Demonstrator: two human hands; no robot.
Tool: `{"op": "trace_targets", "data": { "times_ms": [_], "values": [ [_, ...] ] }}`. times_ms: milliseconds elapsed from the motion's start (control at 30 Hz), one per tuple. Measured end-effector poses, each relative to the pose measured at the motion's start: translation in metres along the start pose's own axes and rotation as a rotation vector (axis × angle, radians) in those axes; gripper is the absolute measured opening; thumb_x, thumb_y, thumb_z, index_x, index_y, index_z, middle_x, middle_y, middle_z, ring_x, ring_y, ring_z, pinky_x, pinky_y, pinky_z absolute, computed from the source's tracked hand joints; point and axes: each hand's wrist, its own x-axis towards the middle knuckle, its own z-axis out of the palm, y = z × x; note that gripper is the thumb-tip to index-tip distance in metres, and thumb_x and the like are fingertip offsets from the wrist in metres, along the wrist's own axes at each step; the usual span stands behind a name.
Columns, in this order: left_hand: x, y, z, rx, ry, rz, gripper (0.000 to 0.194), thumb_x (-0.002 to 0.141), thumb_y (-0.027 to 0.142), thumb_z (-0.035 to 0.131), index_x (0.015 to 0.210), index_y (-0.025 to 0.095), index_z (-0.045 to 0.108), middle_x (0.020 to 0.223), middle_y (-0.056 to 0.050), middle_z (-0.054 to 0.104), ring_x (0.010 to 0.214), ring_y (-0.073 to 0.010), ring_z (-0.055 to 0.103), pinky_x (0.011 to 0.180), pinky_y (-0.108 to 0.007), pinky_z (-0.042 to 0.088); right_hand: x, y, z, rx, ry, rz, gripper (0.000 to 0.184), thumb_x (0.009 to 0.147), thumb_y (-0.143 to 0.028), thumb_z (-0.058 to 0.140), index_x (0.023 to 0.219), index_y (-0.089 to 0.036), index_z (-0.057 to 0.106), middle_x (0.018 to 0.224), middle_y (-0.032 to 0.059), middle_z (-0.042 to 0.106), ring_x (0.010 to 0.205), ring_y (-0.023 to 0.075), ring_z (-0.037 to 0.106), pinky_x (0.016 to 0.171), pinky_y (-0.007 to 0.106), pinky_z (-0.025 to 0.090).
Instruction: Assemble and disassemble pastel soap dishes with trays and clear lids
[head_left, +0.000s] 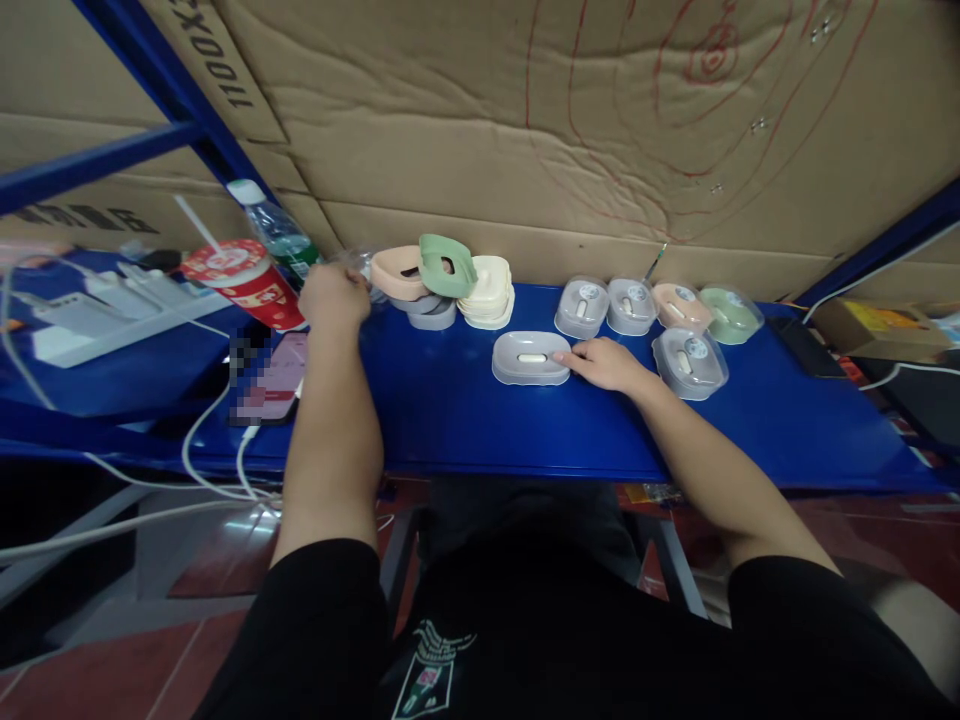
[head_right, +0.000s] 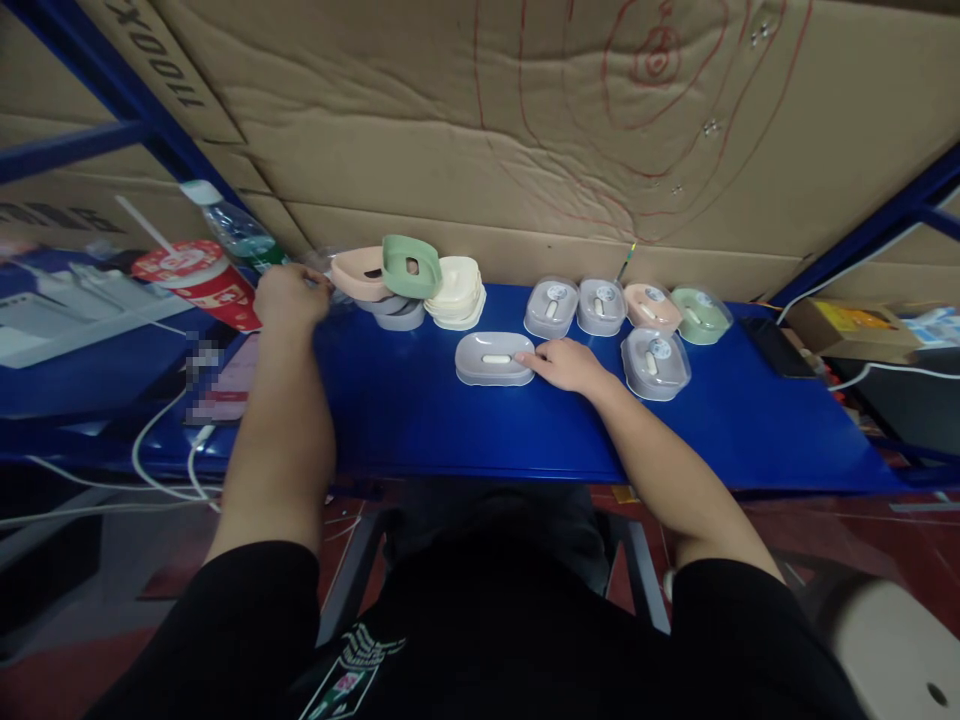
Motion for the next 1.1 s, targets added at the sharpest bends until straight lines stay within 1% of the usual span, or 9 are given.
{"op": "trace_targets", "data": {
  "times_ms": [200,433,567,633,700,800,900,1033,1100],
  "values": [
    [-0.003,0.004,-0.002,-0.081,0.159,-0.051,0.016,0.094,0.015,0.071,0.109,0.017,0.066,0.138,-0.011,0.06,0.12,-0.0291,0.062,0.117,-0.056,0.048,0.0,0.0,0.0,0.009,0.004,0.003,0.076,0.104,-0.084,0.036,0.072,-0.022,0.066,0.083,0.0088,0.077,0.082,0.0247,0.068,0.066,0.034,0.035],
    [-0.005,0.008,-0.005,-0.271,0.373,-0.007,0.036,0.087,-0.002,0.067,0.099,0.023,0.044,0.132,-0.012,0.06,0.134,-0.0294,0.054,0.125,-0.052,0.037,0.001,0.001,0.001,0.01,0.008,-0.003,0.074,0.105,-0.082,0.038,0.073,-0.022,0.068,0.084,0.0091,0.078,0.083,0.0248,0.069,0.066,0.033,0.035],
    [-0.002,0.011,-0.003,-0.421,0.556,0.116,0.04,0.09,-0.001,0.068,0.097,0.024,0.039,0.123,-0.01,0.061,0.13,-0.0245,0.058,0.122,-0.044,0.039,0.0,0.001,0.001,0.006,0.013,-0.001,0.074,0.104,-0.083,0.036,0.071,-0.023,0.064,0.082,0.0083,0.077,0.081,0.0244,0.068,0.065,0.033,0.034],
    [-0.001,0.016,0.001,-0.543,0.649,0.218,0.034,0.095,0.004,0.067,0.099,0.024,0.04,0.116,-0.007,0.061,0.12,-0.0211,0.062,0.116,-0.039,0.044,0.0,0.0,0.001,0.005,0.026,0.007,0.075,0.103,-0.085,0.037,0.069,-0.023,0.063,0.081,0.0079,0.076,0.079,0.0239,0.067,0.064,0.033,0.033],
    [-0.002,0.026,0.007,-0.707,0.674,0.327,0.025,0.104,0.016,0.063,0.101,0.024,0.04,0.106,-0.003,0.061,0.105,-0.018,0.067,0.107,-0.037,0.049,0.0,-0.001,0.001,0.016,0.068,0.022,0.075,0.102,-0.086,0.039,0.068,-0.023,0.062,0.078,0.0076,0.074,0.077,0.0236,0.066,0.064,0.034,0.031],
    [-0.017,0.047,0.018,-0.956,0.508,0.484,0.027,0.113,0.046,0.056,0.106,0.025,0.039,0.087,0.003,0.062,0.077,-0.0145,0.069,0.084,-0.031,0.055,-0.001,-0.001,0.0,0.109,0.228,0.043,0.076,0.099,-0.089,0.04,0.068,-0.023,0.062,0.071,0.0069,0.07,0.072,0.0226,0.063,0.063,0.034,0.031],
    [-0.045,0.069,0.03,-1.016,0.186,0.563,0.045,0.106,0.07,0.057,0.113,0.027,0.044,0.075,0.005,0.066,0.049,-0.0119,0.055,0.055,-0.027,0.047,-0.003,-0.003,-0.002,0.312,0.428,0.0,0.077,0.095,-0.094,0.04,0.075,-0.023,0.064,0.067,0.0048,0.067,0.066,0.0214,0.06,0.064,0.035,0.036],
    [-0.086,0.091,0.045,-0.92,-0.31,0.636,0.039,0.108,0.064,0.056,0.112,0.026,0.055,0.066,0.004,0.067,0.041,-0.0104,0.05,0.044,-0.023,0.04,-0.008,-0.007,-0.004,0.579,0.516,-0.119,0.083,0.092,-0.099,0.035,0.093,-0.024,0.069,0.062,0.0006,0.063,0.06,0.0199,0.057,0.065,0.035,0.044],
    [-0.1,0.099,0.05,-0.857,-0.478,0.606,0.034,0.111,0.056,0.054,0.115,0.024,0.061,0.066,0.003,0.068,0.042,-0.0102,0.052,0.044,-0.022,0.04,-0.009,-0.009,-0.004,0.61,0.509,-0.13,0.082,0.091,-0.101,0.036,0.088,-0.024,0.067,0.062,0.0008,0.063,0.06,0.0193,0.057,0.066,0.035,0.046]
  ]
}}
